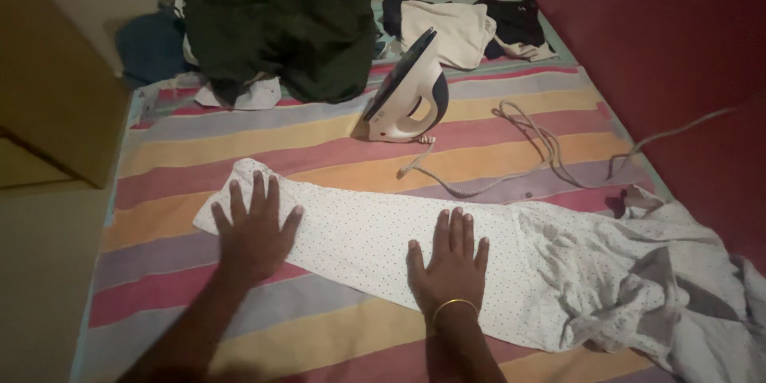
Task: The person irons a white polka-dotted garment laid out on a striped bedsheet. They use an electric iron to smooth the fabric, repeatedly moving the iron back and forth while holding the garment with the other hand. The garment remains on the bed throughout the clip.
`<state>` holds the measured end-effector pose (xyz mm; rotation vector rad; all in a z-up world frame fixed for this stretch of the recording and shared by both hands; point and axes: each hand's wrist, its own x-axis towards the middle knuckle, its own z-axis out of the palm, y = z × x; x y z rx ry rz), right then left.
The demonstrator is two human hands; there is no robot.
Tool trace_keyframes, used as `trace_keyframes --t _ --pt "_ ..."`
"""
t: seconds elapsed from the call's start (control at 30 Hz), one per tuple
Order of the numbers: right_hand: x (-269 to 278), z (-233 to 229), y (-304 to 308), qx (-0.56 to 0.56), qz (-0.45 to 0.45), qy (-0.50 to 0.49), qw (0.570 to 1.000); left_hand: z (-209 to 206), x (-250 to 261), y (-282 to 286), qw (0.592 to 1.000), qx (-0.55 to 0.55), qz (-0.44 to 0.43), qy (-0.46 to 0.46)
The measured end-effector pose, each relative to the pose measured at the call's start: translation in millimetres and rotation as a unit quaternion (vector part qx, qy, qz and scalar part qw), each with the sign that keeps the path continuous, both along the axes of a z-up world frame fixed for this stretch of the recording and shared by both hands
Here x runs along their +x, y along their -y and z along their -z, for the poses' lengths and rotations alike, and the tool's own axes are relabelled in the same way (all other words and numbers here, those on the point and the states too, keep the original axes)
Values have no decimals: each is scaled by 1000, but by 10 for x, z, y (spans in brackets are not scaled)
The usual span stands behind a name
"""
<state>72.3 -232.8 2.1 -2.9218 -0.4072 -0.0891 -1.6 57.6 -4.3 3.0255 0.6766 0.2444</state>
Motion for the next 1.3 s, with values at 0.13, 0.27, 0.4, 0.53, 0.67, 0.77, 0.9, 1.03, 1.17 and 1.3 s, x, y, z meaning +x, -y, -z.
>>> trace_keyframes --t 0.13,0.27,0.4,0.53,0.67,0.77,0.9,1.03,1.17,1.3 --pt "-1 -23 -23 -6 -1 1 1000 35 122 633 993 -36 76 77" --pt "14 -32 -4 -29 -1 -21 999 88 217 1342 954 -88 262 114" --pt "18 -45 -10 -41 3 -38 998 55 250 1467 950 -93 292 65" --pt "36 -15 38 -45 -8 -34 998 7 199 1165 955 -80 266 100" --pt "198 45 237 -73 15 -39 996 -48 15 775 969 -65 219 90" --pt "359 77 568 -56 34 -15 998 -78 -101 606 977 -53 178 102" --pt "493 140 839 -51 32 22 998 -96 -92 568 978 -64 160 115" --pt "832 103 580 8 70 -9 997 -84 -87 586 975 -57 160 146" --pt "1236 -113 27 300 -111 92 943 -68 -96 568 980 -65 152 109" --pt "1630 -332 -533 483 -49 31 874 -99 -63 578 978 -61 155 125"
